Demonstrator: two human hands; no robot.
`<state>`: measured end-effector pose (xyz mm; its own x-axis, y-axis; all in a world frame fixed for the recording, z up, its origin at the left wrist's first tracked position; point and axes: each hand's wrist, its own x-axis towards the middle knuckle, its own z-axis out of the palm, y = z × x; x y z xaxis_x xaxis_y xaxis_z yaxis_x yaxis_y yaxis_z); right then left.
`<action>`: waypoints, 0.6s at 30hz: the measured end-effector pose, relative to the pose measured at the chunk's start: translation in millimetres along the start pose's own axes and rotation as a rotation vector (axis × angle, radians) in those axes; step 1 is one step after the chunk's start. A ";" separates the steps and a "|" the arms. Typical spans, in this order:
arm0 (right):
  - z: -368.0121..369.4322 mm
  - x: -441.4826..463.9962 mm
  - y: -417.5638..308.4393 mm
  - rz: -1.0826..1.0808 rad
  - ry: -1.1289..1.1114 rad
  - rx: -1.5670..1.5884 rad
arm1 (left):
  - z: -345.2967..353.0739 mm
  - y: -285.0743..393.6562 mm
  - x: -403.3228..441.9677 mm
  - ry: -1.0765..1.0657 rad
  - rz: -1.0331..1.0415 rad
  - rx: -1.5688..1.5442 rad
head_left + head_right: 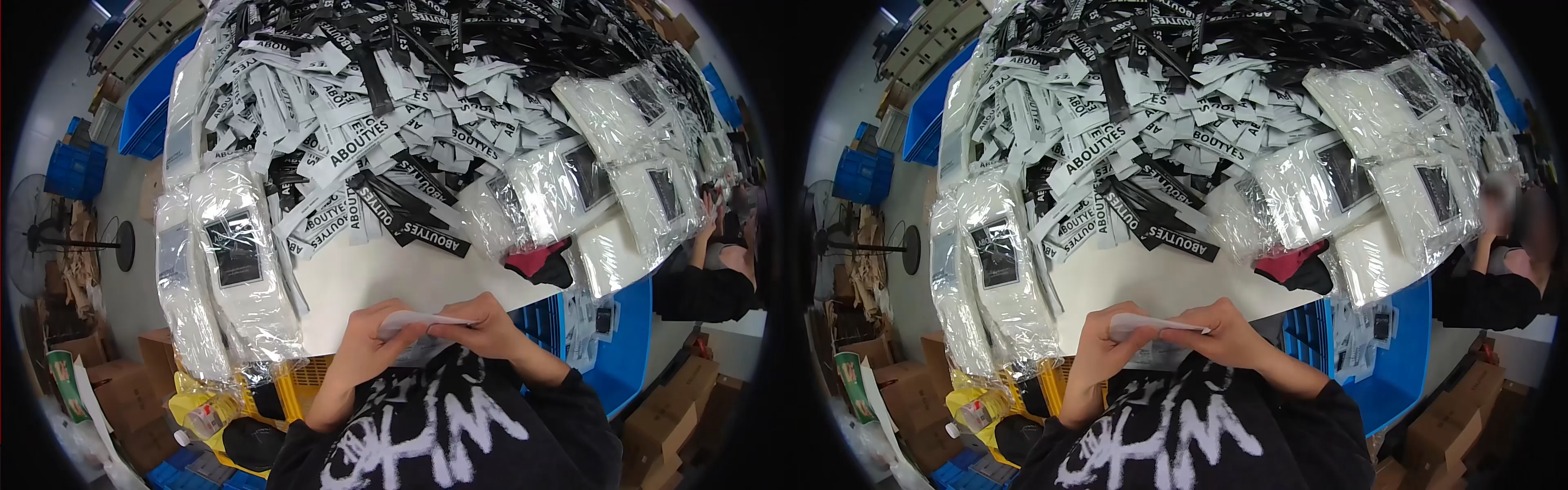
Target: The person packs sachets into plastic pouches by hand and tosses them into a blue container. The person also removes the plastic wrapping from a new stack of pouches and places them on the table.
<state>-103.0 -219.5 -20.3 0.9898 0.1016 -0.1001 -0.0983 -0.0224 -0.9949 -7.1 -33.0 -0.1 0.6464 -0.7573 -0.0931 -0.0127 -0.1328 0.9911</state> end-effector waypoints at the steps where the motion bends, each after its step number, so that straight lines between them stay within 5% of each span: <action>1: -0.4 0.4 -2.2 -0.058 0.033 -0.040 | 2.4 1.9 1.6 0.016 0.047 0.057; 6: -10.1 -0.8 -15.7 -0.267 0.108 -0.211 | 15.9 4.0 2.9 0.043 0.147 0.121; 13: -60.7 -44.3 -53.4 -0.086 -0.048 -0.586 | 35.7 -13.9 9.4 -0.169 0.334 0.181; 18: -87.4 -114.5 -79.2 0.565 -0.022 -1.188 | -6.0 11.1 5.1 -0.088 0.319 -0.131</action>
<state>-199.5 -316.3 71.1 0.8396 -0.1942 -0.5073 -0.3341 -0.9210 -0.2005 0.6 -34.5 11.0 0.5576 -0.8002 0.2208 -0.1021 0.1979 0.9749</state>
